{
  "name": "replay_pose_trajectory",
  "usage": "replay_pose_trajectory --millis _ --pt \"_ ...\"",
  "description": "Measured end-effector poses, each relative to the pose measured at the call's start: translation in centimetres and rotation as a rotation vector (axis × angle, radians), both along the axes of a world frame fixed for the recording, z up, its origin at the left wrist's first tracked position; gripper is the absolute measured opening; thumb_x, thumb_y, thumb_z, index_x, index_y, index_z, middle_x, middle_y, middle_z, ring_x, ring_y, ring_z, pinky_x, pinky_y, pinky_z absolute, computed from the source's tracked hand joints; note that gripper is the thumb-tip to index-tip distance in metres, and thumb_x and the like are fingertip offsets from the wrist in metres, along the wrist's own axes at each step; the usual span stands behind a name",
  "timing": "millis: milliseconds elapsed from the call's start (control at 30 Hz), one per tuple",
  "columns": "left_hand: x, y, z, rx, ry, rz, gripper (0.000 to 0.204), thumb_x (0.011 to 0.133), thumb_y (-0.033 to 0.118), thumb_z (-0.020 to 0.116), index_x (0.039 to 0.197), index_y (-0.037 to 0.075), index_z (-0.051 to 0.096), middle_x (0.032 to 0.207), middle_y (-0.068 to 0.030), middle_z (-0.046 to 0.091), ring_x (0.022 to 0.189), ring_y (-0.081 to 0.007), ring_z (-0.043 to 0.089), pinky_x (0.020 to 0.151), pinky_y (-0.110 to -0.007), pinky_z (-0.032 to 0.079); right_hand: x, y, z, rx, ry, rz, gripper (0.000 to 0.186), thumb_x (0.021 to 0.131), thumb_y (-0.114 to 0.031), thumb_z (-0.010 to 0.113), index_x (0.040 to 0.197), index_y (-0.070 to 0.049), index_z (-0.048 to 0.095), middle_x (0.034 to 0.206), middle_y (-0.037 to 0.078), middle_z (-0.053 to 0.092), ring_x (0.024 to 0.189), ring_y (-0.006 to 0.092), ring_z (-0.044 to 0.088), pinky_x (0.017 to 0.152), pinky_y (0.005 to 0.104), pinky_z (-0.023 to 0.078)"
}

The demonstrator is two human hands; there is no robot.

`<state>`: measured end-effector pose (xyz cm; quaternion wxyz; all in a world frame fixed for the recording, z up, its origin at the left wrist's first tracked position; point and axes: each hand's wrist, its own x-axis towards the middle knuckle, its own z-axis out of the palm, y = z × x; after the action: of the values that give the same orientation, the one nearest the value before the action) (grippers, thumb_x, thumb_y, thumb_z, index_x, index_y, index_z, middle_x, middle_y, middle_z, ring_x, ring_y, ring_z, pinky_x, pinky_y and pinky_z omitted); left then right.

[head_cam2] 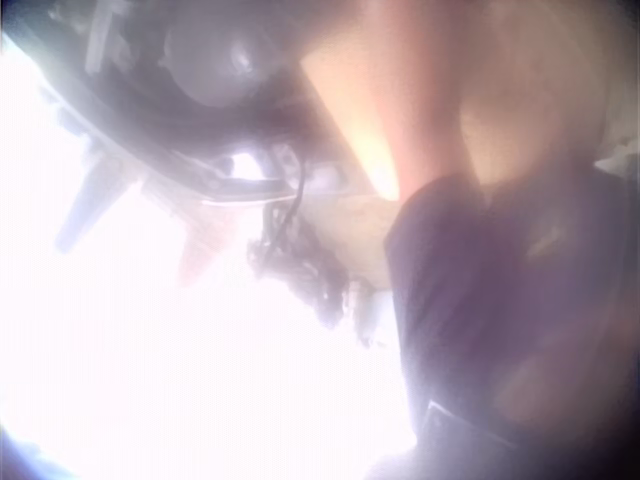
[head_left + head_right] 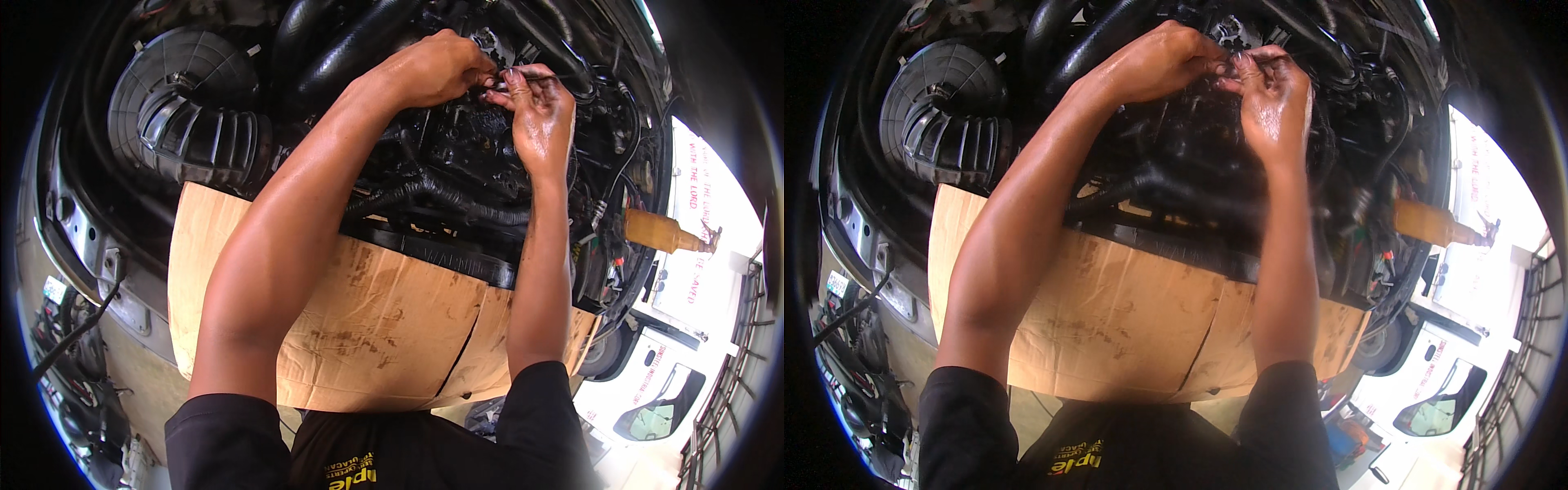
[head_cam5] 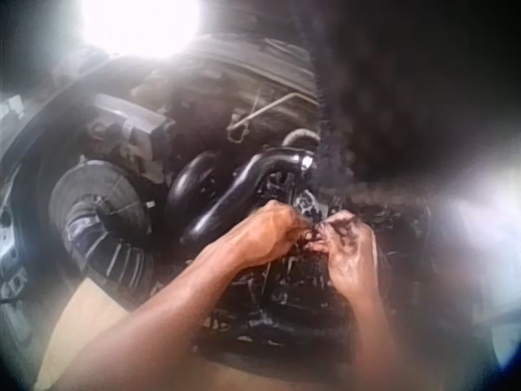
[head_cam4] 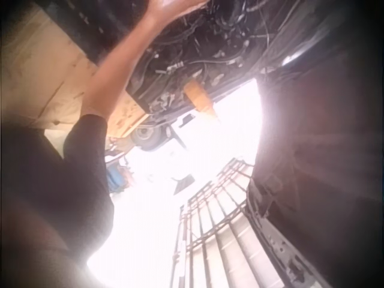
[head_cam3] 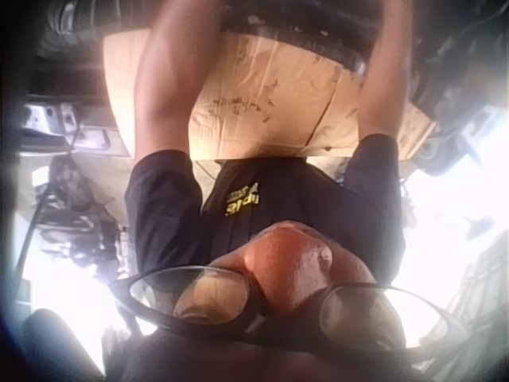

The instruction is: The person works on a car engine with the hood open, using a wrench to loosen and tighten bolts on the engine block. The person repeatedly adjusts components and manipulates hoses and wires within the engine bay.

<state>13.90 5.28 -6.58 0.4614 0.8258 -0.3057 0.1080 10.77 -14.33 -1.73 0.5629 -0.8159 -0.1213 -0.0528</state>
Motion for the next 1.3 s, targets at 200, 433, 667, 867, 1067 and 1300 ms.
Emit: replay_pose_trajectory --millis 200,433,667,867,1067,1300 --pt "0.1 0.1 -0.5 -0.011 -0.044 0.044 0.023 0.096 0.010 0.074 0.114 -0.003 0.079 0.112 -0.0227 0.078 0.108 -0.0417 0.074 0.096 -0.047 0.059 -0.3 0.4 -0.2 -0.173 -0.038 -0.007 0.015 0.109 -0.006 0.067 0.108 0.009 0.070 0.100 0.010 0.074 0.089 0.0181 0.075 0.086 0.0346 0.067" --pt "-0.5 0.4 0.6 0.041 0.057 -0.035 0.029 0.096 0.013 0.076 0.121 -0.003 0.077 0.116 -0.0240 0.077 0.110 -0.0425 0.074 0.099 -0.046 0.059 -1.3 0.8 2.0 -0.594 -0.244 0.018 0.014 0.101 -0.017 0.075 0.097 -0.003 0.075 0.073 0.014 0.070 0.062 0.0225 0.061 0.067 0.0383 0.053" --pt "-0.4 0.2 0.7 0.027 0.082 -0.114 0.031 0.095 0.013 0.079 0.122 -0.001 0.078 0.112 -0.0237 0.078 0.107 -0.0428 0.074 0.098 -0.046 0.059 -1.4 0.7 2.1 -0.623 -0.180 0.014 0.023 0.103 -0.023 0.070 0.095 -0.001 0.073 0.078 0.022 0.073 0.072 0.0385 0.073 0.072 0.0435 0.055" --pt "-0.2 0.0 -0.2 -0.005 -0.058 0.000 0.033 0.094 0.013 0.078 0.124 -0.003 0.077 0.111 -0.0254 0.077 0.106 -0.0436 0.074 0.095 -0.046 0.060 -0.9 0.5 1.7 -0.561 -0.195 0.023 0.027 0.106 -0.027 0.067 0.102 -0.002 0.078 0.077 0.023 0.072 0.074 0.0398 0.073 0.076 0.0443 0.056" --pt "-0.6 0.3 0.5 0.036 0.034 -0.041 0.036 0.094 0.012 0.078 0.127 -0.002 0.075 0.113 -0.0267 0.076 0.108 -0.0452 0.073 0.096 -0.047 0.059 -0.5 -0.4 2.3 -0.609 -0.147 0.113 0.029 0.105 -0.027 0.068 0.102 -0.001 0.079 0.076 0.021 0.071 0.072 0.0359 0.073 0.076 0.0428 0.056" --pt "0.4 0.6 -0.9 0.096 -0.121 0.014 0.033 0.091 0.010 0.077 0.123 0.000 0.076 0.111 -0.0255 0.076 0.109 -0.0460 0.071 0.095 -0.050 0.058 0.2 -0.9 -0.9 -0.469 -0.273 0.162 0.021 0.101 -0.018 0.073 0.104 0.003 0.079 0.090 0.019 0.079 0.084 0.0319 0.078 0.081 0.0411 0.058"
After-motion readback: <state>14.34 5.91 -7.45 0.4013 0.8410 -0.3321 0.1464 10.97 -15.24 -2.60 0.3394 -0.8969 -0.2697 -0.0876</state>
